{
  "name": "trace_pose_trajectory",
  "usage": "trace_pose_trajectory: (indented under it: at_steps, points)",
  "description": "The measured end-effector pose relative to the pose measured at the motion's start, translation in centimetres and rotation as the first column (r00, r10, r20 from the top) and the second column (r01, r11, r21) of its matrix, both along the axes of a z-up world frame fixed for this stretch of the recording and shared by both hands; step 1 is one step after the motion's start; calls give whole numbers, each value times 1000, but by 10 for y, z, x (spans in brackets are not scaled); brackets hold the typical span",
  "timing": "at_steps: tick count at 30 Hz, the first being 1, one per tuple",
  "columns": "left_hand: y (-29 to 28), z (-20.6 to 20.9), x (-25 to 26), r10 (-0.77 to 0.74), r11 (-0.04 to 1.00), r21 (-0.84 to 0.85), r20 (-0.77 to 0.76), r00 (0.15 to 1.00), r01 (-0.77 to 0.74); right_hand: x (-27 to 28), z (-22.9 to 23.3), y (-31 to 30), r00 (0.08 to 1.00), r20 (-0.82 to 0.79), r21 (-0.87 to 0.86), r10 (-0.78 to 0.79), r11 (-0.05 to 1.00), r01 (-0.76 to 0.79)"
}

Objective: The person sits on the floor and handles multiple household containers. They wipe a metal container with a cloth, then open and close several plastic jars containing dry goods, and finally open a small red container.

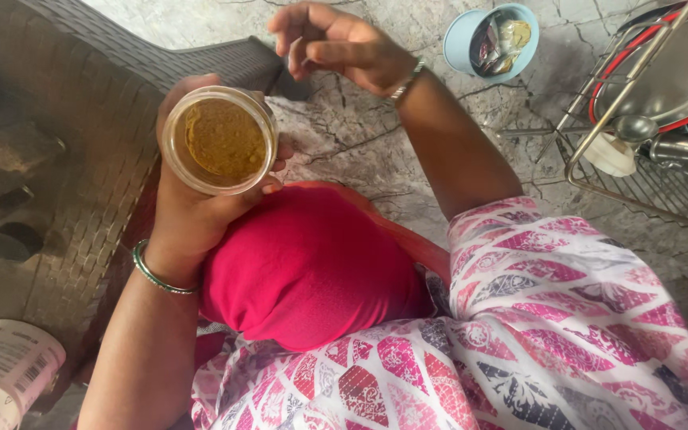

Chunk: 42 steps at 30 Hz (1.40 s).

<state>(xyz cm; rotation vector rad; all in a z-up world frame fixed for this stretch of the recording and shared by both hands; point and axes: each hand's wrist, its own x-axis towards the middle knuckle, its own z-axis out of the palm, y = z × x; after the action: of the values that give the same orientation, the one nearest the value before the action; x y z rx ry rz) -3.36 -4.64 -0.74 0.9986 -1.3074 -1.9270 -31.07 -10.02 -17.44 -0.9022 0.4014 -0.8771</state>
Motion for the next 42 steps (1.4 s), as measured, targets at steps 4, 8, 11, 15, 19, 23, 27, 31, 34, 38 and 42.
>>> trace_pose_trajectory:
  at_steps: [4, 8, 11, 15, 19, 23, 27, 31, 34, 38, 42]
  points:
    - [0, -1, -1, 85, 992, 98, -22, 996, -83, 92, -123, 28, 9, -996, 87, 87, 996, -33]
    - [5, 6, -1, 102, 992, -88, 136, 985, -90, 133, -210, 59, -276, -915, -180, -295, 909, -376]
    - [26, 21, 6, 220, 972, -91, 42, 975, -216, 108, -231, 51, -206, -737, -447, -644, 693, -566]
    - [58, 43, 31, 373, 928, -18, -10, 928, -373, 49, -191, 51, 178, -974, -174, -138, 964, -203]
    - [83, 63, 67, 453, 891, 74, -111, 885, -447, 19, -101, 72, 825, -525, 233, -210, 897, 376]
    - [117, 71, 99, 430, 903, -28, 2, 903, -429, 10, 24, 71, 922, -330, 194, -201, 942, 275]
    - [156, 73, 126, 385, 921, 65, -29, 922, -383, 25, 166, 61, 958, -237, -232, -164, 967, 108]
    - [187, 82, 146, 361, 932, -31, -37, 932, -362, 98, 285, 100, 935, -348, -684, -71, 701, -202]
    - [215, 92, 172, 358, 919, -159, -49, 932, -361, 176, 334, 142, 849, -510, -809, -141, 415, -417]
    - [250, 115, 214, 401, 874, -325, 66, 914, -361, 253, 365, 180, 803, -584, -786, -118, 331, -522]
    - [281, 127, 248, 483, 832, -463, 330, 811, -307, 306, 381, 205, 727, -686, -716, -39, 216, -664]
